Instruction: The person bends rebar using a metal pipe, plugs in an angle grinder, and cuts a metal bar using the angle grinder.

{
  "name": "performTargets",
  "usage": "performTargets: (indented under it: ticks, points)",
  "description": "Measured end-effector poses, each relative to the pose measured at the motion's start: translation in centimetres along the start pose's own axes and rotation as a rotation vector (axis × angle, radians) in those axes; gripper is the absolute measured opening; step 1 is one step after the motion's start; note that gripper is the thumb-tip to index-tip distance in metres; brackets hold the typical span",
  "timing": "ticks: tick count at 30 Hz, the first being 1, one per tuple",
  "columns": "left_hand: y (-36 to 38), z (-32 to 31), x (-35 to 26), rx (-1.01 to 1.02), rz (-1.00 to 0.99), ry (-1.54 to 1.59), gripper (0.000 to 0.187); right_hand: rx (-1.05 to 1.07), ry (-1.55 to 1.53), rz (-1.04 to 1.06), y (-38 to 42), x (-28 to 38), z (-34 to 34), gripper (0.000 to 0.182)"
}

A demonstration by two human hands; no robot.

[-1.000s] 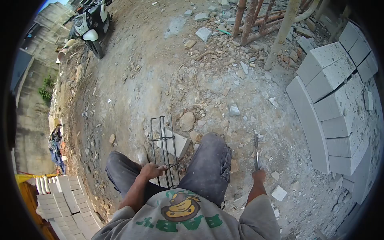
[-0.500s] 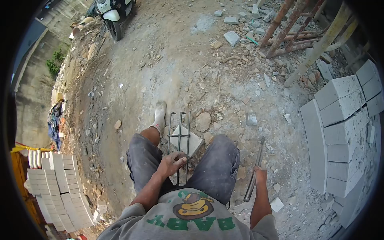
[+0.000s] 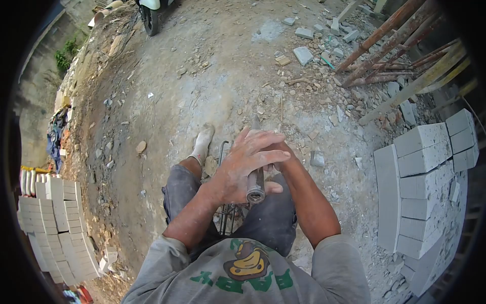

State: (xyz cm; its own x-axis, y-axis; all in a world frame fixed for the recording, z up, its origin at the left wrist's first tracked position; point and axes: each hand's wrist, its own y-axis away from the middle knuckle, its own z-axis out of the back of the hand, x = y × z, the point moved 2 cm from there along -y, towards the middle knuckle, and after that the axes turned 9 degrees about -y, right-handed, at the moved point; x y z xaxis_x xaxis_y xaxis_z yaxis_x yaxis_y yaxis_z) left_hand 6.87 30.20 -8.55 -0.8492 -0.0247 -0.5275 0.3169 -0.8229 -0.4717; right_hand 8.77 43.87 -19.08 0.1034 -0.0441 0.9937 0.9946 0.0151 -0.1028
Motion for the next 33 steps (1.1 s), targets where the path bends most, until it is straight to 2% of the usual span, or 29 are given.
performTargets:
  ticks: [2,3,4,5,6,7,8,9,11,13,15,17,19,21,24,26,27,30,33]
  points:
    - [0.5,1.0,2.8,0.025,0.006,0.11,0.036,0.08,-0.001,0.083,-3.8,1.2,-1.8,0.027]
    - [1.0,1.8,4.0,0.041,0.004,0.163,0.031,0.069,0.004,0.027,-4.8,1.2,-2.0,0.028]
    - [1.1,3.3,4.4,-0.126,0.137,0.218,0.028,0.059,0.009,-0.03,-5.8,1.8,-2.4,0.029]
    - [1.2,4.9,5.0,-0.294,0.269,0.27,0.03,-0.069,-0.092,-0.186,-5.7,2.9,-2.1,0.031]
    - [2.2,6.0,7.0,-0.55,0.31,0.195,0.033,-0.197,-0.194,-0.34,-5.5,3.6,-1.9,0.032]
    - [2.5,7.4,7.8,-0.801,0.374,0.295,0.03,-0.294,-0.188,-0.319,-4.6,2.4,-1.1,0.033]
    - [3.3,8.9,8.8,-0.88,0.367,0.323,0.031,-0.387,-0.181,-0.301,-3.0,0.4,0.1,0.034]
    - [4.1,10.0,9.8,-0.964,0.359,0.348,0.032,-0.464,-0.159,-0.399,-1.0,-2.3,1.3,0.032]
    - [5.1,10.5,11.3,-1.01,0.411,0.344,0.032,-0.666,-0.138,-0.554,4.9,-10.8,3.6,0.026]
    - [6.1,10.1,12.7,-1.05,0.456,0.34,0.032,-0.899,-0.136,-0.743,12.0,-15.5,3.8,0.023]
    - [6.4,8.7,14.5,-1.069,0.487,0.352,0.033,-1.104,-0.138,-0.828,18.8,-20.1,3.2,0.021]
    - [7.0,6.9,16.3,-1.037,0.531,0.447,0.033,-1.008,0.161,-1.016,26.8,-26.9,2.6,0.025]
    - [7.5,5.0,17.9,-0.991,0.556,0.56,0.033,-0.833,0.644,-0.997,33.4,-31.2,0.9,0.027]
    - [7.8,3.2,18.9,-1.018,0.583,0.607,0.034,-0.645,0.722,-1.245,32.9,-27.7,-1.7,0.031]
    - [7.9,2.0,19.0,-0.945,0.569,0.612,0.034,-0.839,0.309,-0.982,42.8,-39.1,-5.2,0.034]
    - [7.5,1.6,18.9,-0.911,0.553,0.647,0.035,-0.772,0.333,-1.119,43.8,-44.0,-6.5,0.037]
    - [7.5,1.4,18.9,-0.892,0.549,0.644,0.035,-0.734,0.34,-1.194,44.3,-44.8,-7.1,0.039]
    - [7.9,1.9,19.3,-0.827,0.549,0.629,0.038,-0.875,0.083,-1.262,41.8,-39.1,-6.3,0.041]
    - [8.4,3.1,19.0,-0.803,0.553,0.626,0.041,-0.798,0.335,-1.374,36.5,-30.6,-6.3,0.037]
